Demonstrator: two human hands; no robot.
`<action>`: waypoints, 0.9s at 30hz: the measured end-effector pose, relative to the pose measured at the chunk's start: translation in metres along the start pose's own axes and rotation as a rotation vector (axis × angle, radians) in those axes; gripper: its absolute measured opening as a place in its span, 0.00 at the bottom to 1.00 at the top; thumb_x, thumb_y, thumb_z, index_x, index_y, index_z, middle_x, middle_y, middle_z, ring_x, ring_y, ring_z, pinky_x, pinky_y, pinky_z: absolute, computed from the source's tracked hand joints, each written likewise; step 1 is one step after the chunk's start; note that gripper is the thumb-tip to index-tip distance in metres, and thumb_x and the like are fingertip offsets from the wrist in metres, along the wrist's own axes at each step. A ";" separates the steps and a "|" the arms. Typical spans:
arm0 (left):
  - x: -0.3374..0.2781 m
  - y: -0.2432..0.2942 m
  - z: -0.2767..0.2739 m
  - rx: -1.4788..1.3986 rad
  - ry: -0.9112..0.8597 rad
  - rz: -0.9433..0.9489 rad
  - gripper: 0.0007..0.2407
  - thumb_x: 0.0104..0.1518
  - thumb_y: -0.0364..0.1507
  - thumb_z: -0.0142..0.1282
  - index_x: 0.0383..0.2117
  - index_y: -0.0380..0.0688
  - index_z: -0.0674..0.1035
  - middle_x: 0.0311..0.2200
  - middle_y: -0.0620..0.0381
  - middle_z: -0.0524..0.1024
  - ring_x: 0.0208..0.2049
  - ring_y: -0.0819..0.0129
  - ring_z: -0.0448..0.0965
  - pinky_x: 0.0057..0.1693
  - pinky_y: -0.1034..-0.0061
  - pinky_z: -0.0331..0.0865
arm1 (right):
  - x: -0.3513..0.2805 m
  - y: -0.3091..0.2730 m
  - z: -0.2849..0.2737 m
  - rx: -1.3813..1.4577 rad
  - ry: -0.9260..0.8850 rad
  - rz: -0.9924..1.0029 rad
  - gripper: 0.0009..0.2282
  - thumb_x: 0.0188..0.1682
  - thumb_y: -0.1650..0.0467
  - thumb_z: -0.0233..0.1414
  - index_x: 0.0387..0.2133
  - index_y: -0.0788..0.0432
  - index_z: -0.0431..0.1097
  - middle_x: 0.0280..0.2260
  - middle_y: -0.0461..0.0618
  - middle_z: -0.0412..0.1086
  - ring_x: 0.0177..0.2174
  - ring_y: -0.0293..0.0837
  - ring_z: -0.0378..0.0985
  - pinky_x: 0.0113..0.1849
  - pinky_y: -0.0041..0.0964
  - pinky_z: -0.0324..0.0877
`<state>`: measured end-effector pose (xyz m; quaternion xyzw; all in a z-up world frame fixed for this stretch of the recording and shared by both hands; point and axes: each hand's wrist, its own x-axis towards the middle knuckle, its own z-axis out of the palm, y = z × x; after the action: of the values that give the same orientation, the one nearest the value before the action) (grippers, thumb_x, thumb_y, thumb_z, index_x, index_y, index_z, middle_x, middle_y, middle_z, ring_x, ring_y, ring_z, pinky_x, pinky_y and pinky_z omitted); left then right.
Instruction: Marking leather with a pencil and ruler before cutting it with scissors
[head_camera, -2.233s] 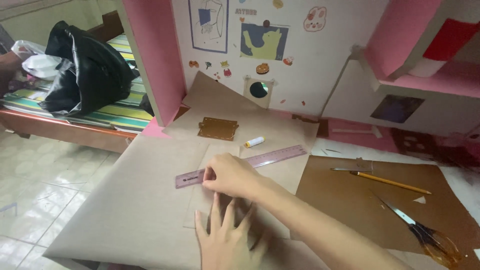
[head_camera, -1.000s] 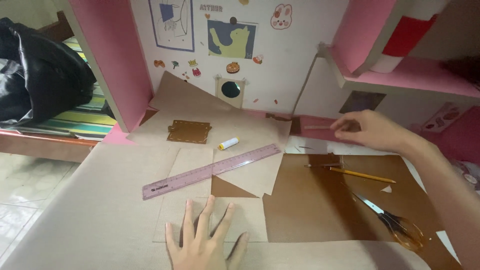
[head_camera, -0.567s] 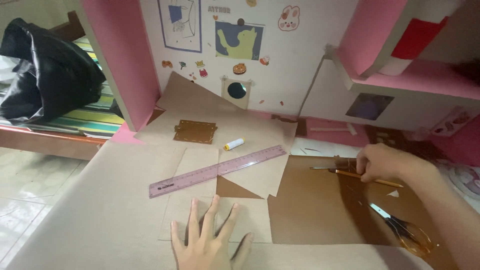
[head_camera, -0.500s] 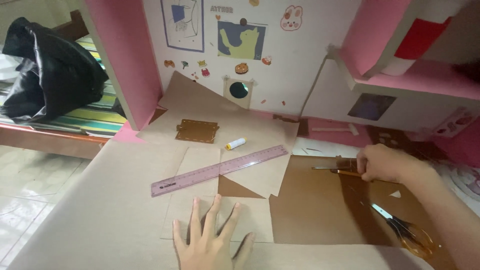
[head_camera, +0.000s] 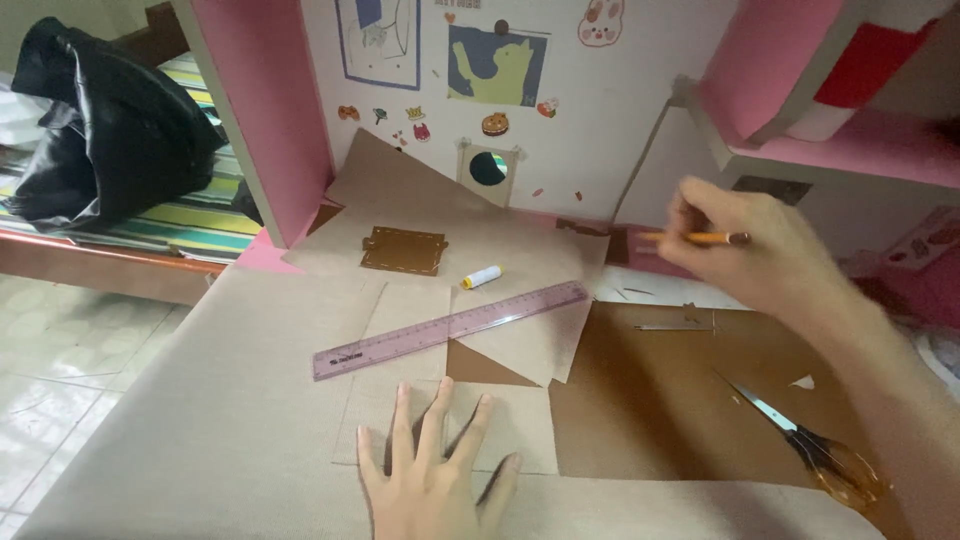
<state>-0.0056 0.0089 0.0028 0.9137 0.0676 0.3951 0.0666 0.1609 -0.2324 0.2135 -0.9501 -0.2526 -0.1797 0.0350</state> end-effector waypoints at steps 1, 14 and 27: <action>0.000 0.000 0.000 -0.006 -0.005 0.001 0.25 0.44 0.60 0.55 0.51 0.81 0.79 0.59 0.67 0.72 0.65 0.52 0.66 0.56 0.33 0.63 | 0.007 -0.015 0.004 0.235 0.056 0.092 0.08 0.47 0.71 0.55 0.24 0.53 0.61 0.22 0.40 0.71 0.22 0.38 0.67 0.28 0.37 0.62; -0.010 -0.004 0.019 0.021 -0.015 -0.008 0.30 0.38 0.61 0.57 0.54 0.85 0.77 0.63 0.69 0.68 0.66 0.53 0.62 0.58 0.35 0.59 | 0.031 -0.204 0.108 1.918 -0.374 0.361 0.20 0.52 0.69 0.37 0.48 0.71 0.72 0.35 0.69 0.77 0.40 0.61 0.83 0.40 0.40 0.76; 0.002 -0.003 0.009 0.051 0.087 0.016 0.25 0.42 0.60 0.51 0.49 0.79 0.80 0.59 0.66 0.73 0.61 0.52 0.71 0.54 0.39 0.63 | 0.025 -0.191 0.159 1.901 -0.032 0.430 0.17 0.51 0.73 0.53 0.11 0.61 0.65 0.15 0.49 0.64 0.17 0.39 0.63 0.26 0.32 0.66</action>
<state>0.0019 0.0118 -0.0026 0.8976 0.0730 0.4331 0.0372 0.1382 -0.0297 0.0691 -0.5539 -0.1138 0.1222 0.8157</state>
